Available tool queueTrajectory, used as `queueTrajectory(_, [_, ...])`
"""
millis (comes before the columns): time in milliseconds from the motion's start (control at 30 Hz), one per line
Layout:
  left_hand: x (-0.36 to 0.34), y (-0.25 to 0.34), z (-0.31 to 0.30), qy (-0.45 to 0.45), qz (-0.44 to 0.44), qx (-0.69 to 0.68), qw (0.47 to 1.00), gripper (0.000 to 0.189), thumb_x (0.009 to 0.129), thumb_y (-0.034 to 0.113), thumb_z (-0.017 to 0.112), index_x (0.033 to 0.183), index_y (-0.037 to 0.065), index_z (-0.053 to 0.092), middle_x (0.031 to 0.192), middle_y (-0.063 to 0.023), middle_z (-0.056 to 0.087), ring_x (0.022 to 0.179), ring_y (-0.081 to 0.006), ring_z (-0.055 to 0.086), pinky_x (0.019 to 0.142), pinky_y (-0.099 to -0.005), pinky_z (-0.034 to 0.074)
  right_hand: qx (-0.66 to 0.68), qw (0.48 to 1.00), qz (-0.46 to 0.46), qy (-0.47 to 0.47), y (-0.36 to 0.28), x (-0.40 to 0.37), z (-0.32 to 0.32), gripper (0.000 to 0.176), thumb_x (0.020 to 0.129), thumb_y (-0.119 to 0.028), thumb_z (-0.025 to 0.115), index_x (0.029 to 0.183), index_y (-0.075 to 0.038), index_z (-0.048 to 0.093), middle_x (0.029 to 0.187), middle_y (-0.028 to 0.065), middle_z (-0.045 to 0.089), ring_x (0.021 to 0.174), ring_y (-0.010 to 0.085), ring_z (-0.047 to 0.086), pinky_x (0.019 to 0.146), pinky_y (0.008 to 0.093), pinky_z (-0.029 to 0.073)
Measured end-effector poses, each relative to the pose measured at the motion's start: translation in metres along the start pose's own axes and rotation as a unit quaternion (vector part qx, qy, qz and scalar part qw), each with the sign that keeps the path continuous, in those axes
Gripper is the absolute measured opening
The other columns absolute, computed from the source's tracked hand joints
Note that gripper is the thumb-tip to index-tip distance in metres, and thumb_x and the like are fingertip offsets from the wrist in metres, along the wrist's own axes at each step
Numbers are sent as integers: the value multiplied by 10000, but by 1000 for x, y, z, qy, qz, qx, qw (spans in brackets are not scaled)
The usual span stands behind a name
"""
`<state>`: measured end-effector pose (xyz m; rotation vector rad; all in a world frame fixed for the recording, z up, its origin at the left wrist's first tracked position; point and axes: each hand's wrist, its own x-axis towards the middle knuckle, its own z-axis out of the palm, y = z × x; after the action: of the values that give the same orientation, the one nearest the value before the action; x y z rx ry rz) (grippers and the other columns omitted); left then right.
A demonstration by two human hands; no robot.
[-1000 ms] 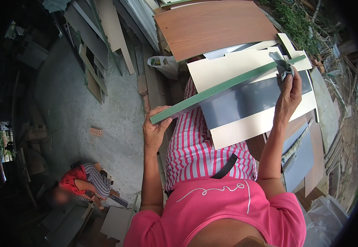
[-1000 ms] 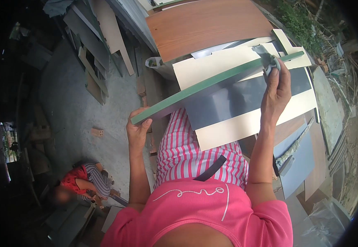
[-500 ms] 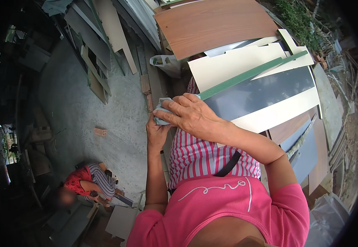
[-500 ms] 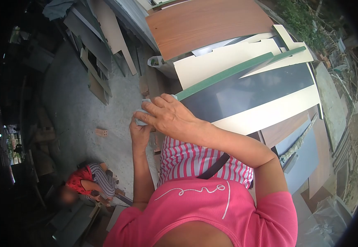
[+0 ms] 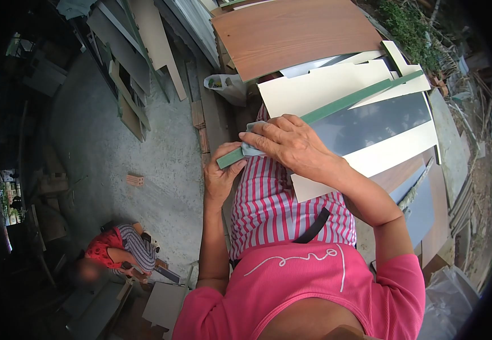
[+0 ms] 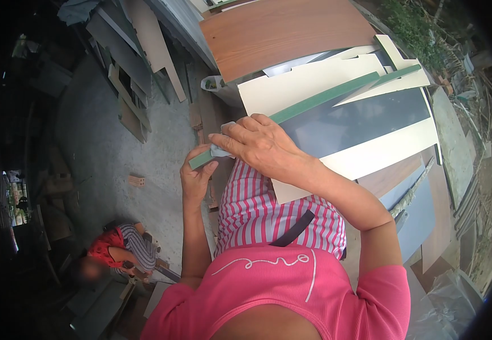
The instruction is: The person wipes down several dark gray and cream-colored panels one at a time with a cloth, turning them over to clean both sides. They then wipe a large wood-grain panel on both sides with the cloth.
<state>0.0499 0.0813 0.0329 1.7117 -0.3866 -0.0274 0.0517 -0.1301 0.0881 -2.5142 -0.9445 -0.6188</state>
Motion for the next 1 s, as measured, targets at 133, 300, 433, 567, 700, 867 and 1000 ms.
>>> queueTrajectory(133, [2,5,1,-6,22,-25,999,289,818,117,678,1075,34,574,1081,-112,622,1017,-195,590,878,-291,471,16,999,27,-23,11,-7,-9,456,740,-123,644,1189,-100,565,1060,62,590,956,210,573,851,353,442])
queueTrajectory(300, [2,5,2,-9,26,-27,999,268,822,106,671,1065,38,580,1075,-112,623,1008,-197,593,872,-291,473,-7,997,49,-52,26,-16,-31,422,746,-128,655,1160,-103,576,1032,39,599,961,213,565,853,354,442])
queueTrajectory(433, [2,3,1,-9,31,-24,999,270,821,105,673,1067,42,581,1070,-109,626,1003,-196,595,869,-288,474,-10,995,74,-66,34,-23,-39,452,730,-125,674,1170,-129,571,1022,32,594,965,216,561,881,364,437])
queueTrajectory(567, [2,3,1,-7,23,-33,999,267,821,101,673,1066,43,584,1063,-108,629,997,-193,597,867,-288,475,-14,994,83,-76,40,-26,-43,459,736,-127,674,1181,-137,563,1021,24,594,972,215,557,896,371,428])
queueTrajectory(700, [2,2,2,-4,24,-30,999,265,820,101,675,1062,42,587,1063,-108,629,993,-193,599,865,-287,476,-19,992,94,-83,44,-29,-47,453,744,-131,673,1182,-150,557,1008,20,589,976,215,552,918,387,412])
queueTrajectory(867, [1,0,0,-7,18,-33,999,260,818,95,675,1058,43,591,1055,-105,631,987,-193,602,854,-293,479,-25,990,105,-92,49,-33,-49,462,740,-143,643,1191,-162,544,1037,30,572,970,231,518,922,381,407])
queueTrajectory(1000, [-1,-3,-7,-25,1,-55,998,358,834,266,672,1098,41,582,1099,-120,611,1046,-218,581,903,-329,460,-22,990,109,-88,51,-35,-48,440,749,-156,634,1181,-158,548,1042,31,572,986,234,513,926,384,402])
